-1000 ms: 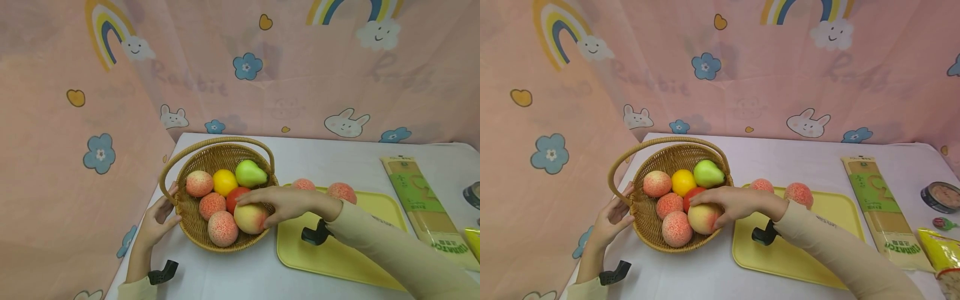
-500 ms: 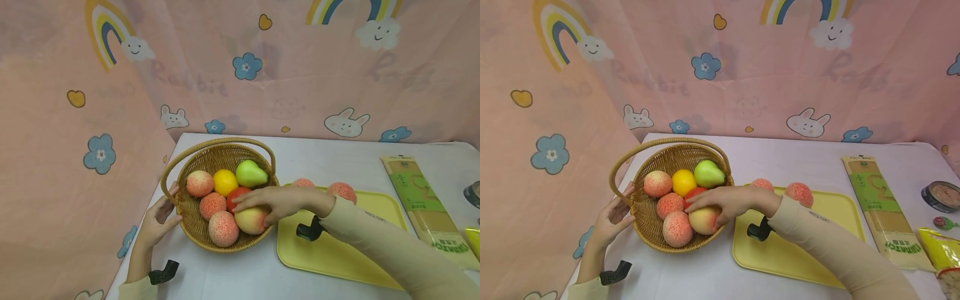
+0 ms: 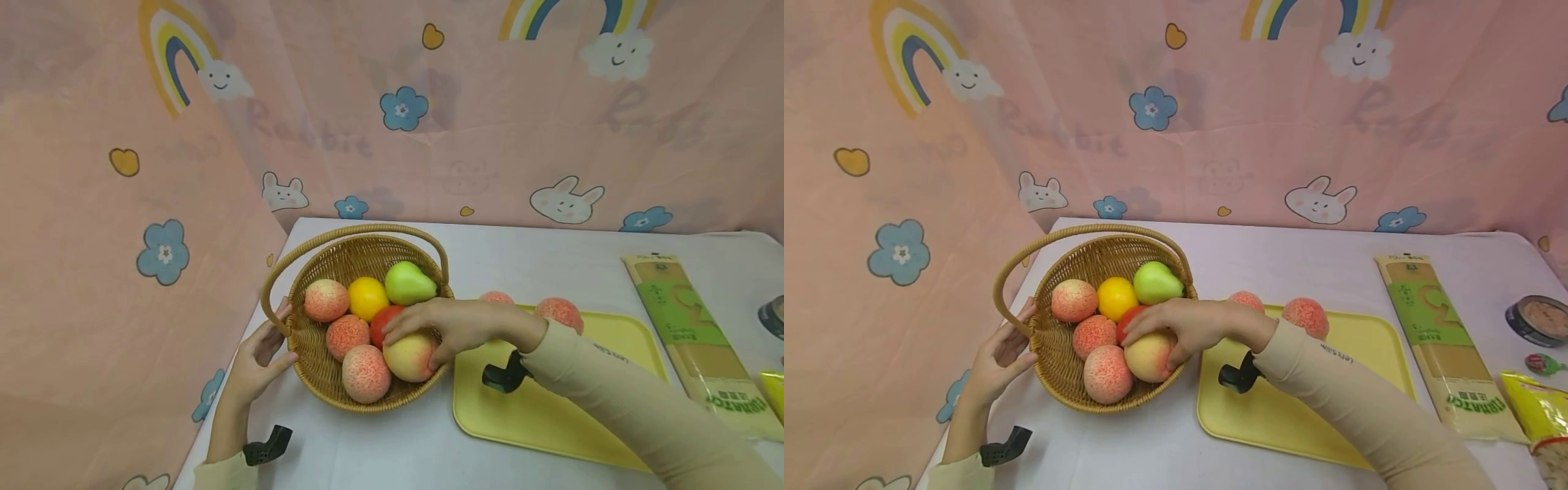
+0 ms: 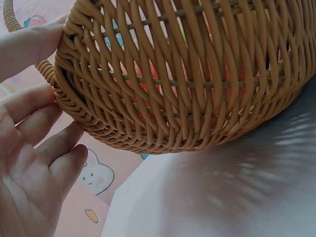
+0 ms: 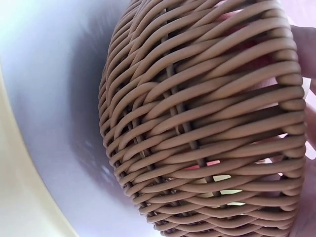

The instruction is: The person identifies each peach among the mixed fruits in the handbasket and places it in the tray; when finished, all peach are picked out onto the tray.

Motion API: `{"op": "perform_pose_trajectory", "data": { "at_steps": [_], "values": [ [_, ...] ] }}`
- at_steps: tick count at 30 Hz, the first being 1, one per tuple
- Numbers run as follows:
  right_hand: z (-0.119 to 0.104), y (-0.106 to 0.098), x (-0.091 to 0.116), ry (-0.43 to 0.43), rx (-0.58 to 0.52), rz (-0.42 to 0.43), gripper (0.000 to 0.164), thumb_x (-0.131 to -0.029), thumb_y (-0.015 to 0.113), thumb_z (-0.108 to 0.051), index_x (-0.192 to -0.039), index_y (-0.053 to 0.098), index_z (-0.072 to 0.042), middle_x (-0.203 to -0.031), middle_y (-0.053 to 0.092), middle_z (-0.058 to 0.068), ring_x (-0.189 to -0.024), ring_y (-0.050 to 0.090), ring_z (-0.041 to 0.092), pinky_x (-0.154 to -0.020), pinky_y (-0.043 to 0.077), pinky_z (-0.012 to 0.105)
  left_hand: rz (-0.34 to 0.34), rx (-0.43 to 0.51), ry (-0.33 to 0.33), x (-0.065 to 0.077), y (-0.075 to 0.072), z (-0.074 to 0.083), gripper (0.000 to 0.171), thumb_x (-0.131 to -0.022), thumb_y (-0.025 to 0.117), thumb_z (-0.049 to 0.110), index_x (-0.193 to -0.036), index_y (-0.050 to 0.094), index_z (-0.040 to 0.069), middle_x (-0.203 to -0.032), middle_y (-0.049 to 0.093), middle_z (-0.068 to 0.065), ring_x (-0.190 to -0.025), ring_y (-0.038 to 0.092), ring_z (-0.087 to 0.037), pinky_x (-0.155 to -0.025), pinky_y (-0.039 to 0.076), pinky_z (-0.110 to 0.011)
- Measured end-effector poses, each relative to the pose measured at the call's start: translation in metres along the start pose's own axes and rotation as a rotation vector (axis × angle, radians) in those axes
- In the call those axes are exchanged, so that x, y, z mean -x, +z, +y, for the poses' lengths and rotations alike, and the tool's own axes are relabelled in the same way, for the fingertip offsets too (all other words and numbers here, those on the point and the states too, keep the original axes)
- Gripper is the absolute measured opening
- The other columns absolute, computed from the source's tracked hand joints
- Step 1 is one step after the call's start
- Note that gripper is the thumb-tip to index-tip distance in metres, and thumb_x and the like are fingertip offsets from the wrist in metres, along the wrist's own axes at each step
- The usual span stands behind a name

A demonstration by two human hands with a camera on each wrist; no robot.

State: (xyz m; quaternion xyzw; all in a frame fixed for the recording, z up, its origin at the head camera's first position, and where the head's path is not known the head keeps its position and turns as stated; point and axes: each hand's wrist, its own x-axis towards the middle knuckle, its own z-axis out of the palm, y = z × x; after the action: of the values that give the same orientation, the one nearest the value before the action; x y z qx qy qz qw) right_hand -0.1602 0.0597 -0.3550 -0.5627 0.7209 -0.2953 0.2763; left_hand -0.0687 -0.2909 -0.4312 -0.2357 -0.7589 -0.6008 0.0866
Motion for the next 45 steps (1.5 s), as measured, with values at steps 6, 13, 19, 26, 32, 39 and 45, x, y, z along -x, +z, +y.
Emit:
{"op": "perform_pose_trajectory", "data": {
  "at_steps": [6,13,19,26,32,39,45],
  "values": [
    [0.0,0.0,0.002,0.031,-0.061,0.052,0.062,-0.072,0.08,-0.008,-0.128,0.059,-0.023,-0.139,0.051,-0.003,-0.132,0.041,0.013,-0.111,0.035,0.039,0.001,-0.004,-0.013,0.001,0.0,-0.002,0.071,-0.076,0.063,-0.018,-0.14,0.032,-0.014,-0.152,0.019,-0.03,-0.14,0.032,-0.009,-0.109,0.032,-0.018],
    [-0.002,-0.004,0.008,0.057,-0.147,0.115,0.061,-0.072,0.082,-0.015,-0.127,0.059,-0.024,-0.138,0.052,-0.002,-0.13,0.043,0.013,-0.108,0.037,0.038,0.002,0.004,-0.018,0.001,0.001,-0.003,0.071,-0.077,0.064,-0.017,-0.14,0.033,-0.014,-0.152,0.019,-0.03,-0.14,0.031,-0.009,-0.109,0.032,-0.018],
    [0.0,-0.006,0.013,0.042,-0.23,0.168,0.062,-0.074,0.082,-0.019,-0.13,0.057,-0.022,-0.139,0.051,-0.001,-0.128,0.045,0.014,-0.103,0.042,0.036,0.007,0.015,-0.016,-0.001,0.001,-0.002,0.071,-0.076,0.063,-0.018,-0.14,0.032,-0.014,-0.152,0.018,-0.03,-0.14,0.032,-0.009,-0.109,0.032,-0.018],
    [-0.003,-0.011,0.027,0.036,-0.272,0.246,0.062,-0.076,0.08,-0.023,-0.132,0.055,-0.023,-0.138,0.051,-0.007,-0.126,0.045,0.014,-0.098,0.046,0.036,0.003,0.026,-0.006,0.0,0.0,-0.003,0.07,-0.077,0.063,-0.018,-0.139,0.032,-0.015,-0.152,0.017,-0.031,-0.141,0.03,-0.01,-0.109,0.032,-0.018],
    [-0.006,-0.012,0.047,0.042,-0.34,0.331,0.061,-0.077,0.079,-0.017,-0.133,0.054,-0.021,-0.14,0.049,0.002,-0.126,0.045,0.015,-0.093,0.051,0.036,0.006,0.028,0.003,0.001,0.0,-0.005,0.071,-0.076,0.062,-0.02,-0.14,0.033,-0.013,-0.152,0.018,-0.03,-0.141,0.03,-0.012,-0.109,0.032,-0.019],
    [-0.008,-0.009,0.088,0.07,-0.387,0.44,0.063,-0.077,0.077,-0.006,-0.134,0.052,-0.014,-0.143,0.045,0.009,-0.125,0.048,0.013,-0.094,0.051,0.033,0.003,0.031,0.006,0.002,0.0,-0.006,0.07,-0.077,0.062,-0.019,-0.14,0.032,-0.015,-0.153,0.018,-0.029,-0.141,0.03,-0.012,-0.109,0.032,-0.019],
    [0.005,0.001,0.134,0.086,-0.362,0.552,0.068,-0.077,0.072,0.005,-0.139,0.044,-0.002,-0.145,0.044,0.005,-0.127,0.047,0.008,-0.093,0.052,0.028,0.003,0.033,0.002,0.003,0.0,-0.002,0.07,-0.077,0.062,-0.018,-0.14,0.031,-0.015,-0.152,0.017,-0.03,-0.142,0.029,-0.013,-0.11,0.032,-0.019]
  ]
}}
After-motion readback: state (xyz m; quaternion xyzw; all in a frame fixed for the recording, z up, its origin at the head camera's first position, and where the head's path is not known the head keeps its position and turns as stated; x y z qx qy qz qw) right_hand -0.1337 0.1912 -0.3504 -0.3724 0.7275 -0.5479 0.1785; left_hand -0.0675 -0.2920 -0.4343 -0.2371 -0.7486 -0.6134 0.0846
